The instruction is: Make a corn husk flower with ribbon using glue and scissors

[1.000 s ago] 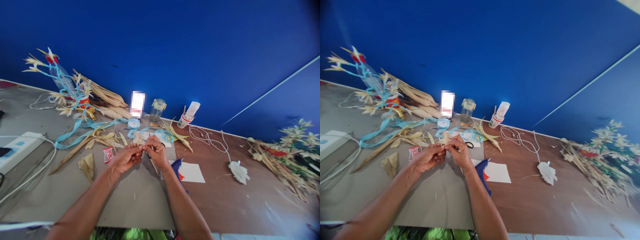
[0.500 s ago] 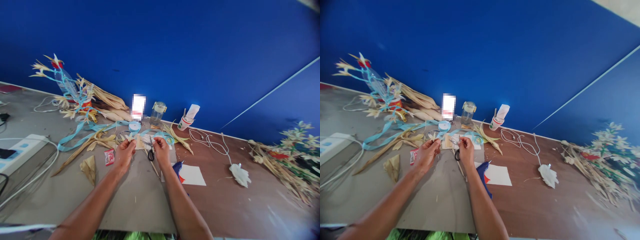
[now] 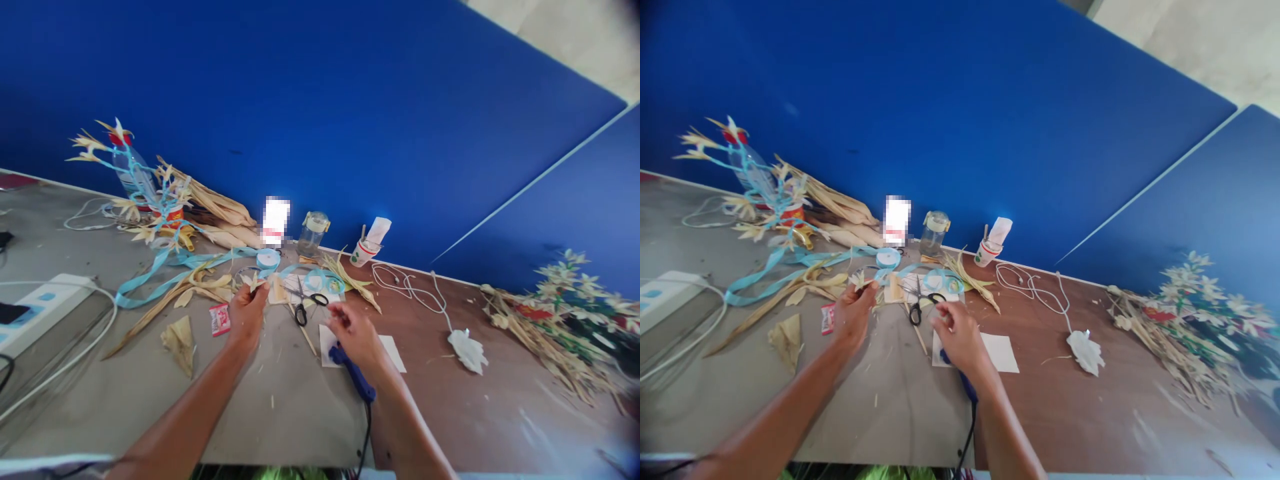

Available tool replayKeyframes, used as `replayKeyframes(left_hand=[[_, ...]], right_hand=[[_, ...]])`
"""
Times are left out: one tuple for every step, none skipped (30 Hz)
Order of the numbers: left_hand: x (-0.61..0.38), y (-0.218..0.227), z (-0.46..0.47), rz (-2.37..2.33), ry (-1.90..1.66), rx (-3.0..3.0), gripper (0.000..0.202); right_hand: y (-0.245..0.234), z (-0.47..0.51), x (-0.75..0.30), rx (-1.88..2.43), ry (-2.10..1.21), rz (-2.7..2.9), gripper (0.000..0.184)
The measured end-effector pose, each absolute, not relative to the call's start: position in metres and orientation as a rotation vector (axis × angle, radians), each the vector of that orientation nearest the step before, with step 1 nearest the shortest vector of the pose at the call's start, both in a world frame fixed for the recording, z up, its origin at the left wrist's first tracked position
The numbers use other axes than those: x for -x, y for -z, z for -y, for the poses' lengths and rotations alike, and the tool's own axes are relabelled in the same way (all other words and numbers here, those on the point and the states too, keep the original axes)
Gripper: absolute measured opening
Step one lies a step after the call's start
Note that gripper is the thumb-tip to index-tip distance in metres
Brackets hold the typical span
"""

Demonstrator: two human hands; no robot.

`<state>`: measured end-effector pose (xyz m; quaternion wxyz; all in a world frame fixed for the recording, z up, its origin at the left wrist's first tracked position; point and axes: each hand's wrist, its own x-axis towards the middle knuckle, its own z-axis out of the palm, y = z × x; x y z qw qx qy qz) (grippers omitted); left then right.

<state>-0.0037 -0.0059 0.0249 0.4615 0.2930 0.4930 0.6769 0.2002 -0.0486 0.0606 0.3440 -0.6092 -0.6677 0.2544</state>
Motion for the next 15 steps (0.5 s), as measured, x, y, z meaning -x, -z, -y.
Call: replayKeyframes(left_hand=[[0.004, -0.025, 0.006, -1.221, -1.663, -0.710, 0.023], [0.004, -0.026, 0.006, -1.224, -1.660, -0.698, 0.023], [0.004, -0.025, 0.006, -1.222, -1.652, -0.689, 0.023], [0.004, -0.025, 0.006, -1.215, -1.644, -0.682, 0.024], [0.004, -0.024, 0.006, -1.209, -1.639, -0.676, 0.024], [0.004, -0.023, 0.005, -1.207, -1.631, -0.673, 0.025], [0.003, -0.023, 0.005, -1.209, -1.627, -0.670, 0.026], [0.003, -0.022, 0.005, -1.216, -1.623, -0.668, 0.027], [0.002, -0.022, 0.005, -1.227, -1.620, -0.665, 0.028], [0.002, -0.021, 0.005, -1.239, -1.615, -0.663, 0.028], [0.002, -0.021, 0.005, -1.249, -1.609, -0.663, 0.028], [0.001, -0.020, 0.004, -1.251, -1.603, -0.667, 0.028], [0.001, -0.020, 0.004, -1.249, -1.599, -0.672, 0.028], [0.002, -0.019, 0.004, -1.243, -1.594, -0.678, 0.028], [0.002, -0.018, 0.004, -1.238, -1.592, -0.684, 0.027]], right_hand=[[-0.055, 0.058, -0.212, 1.680, -0.605, 1.754, 0.027], [-0.048, 0.067, -0.224, 1.787, -0.558, 1.761, 0.029], [-0.041, 0.076, -0.235, 1.878, -0.516, 1.766, 0.031], [-0.035, 0.085, -0.244, 1.961, -0.478, 1.770, 0.034], [-0.029, 0.093, -0.251, 2.029, -0.445, 1.778, 0.037], [-0.024, 0.100, -0.255, 2.081, -0.431, 1.792, 0.039], [-0.022, 0.106, -0.257, 2.131, -0.429, 1.812, 0.041], [-0.020, 0.111, -0.256, 2.170, -0.434, 1.846, 0.043], [-0.021, 0.114, -0.254, 2.206, -0.441, 1.882, 0.043], [-0.022, 0.115, -0.250, 2.239, -0.445, 1.922, 0.043], [-0.023, 0.116, -0.246, 2.271, -0.446, 1.961, 0.042], [-0.025, 0.115, -0.243, 2.304, -0.447, 1.991, 0.040], [-0.025, 0.115, -0.240, 2.334, -0.451, 2.013, 0.038], [-0.025, 0.114, -0.238, 2.358, -0.459, 2.022, 0.036], [-0.025, 0.113, -0.238, 2.374, -0.471, 2.018, 0.036]])
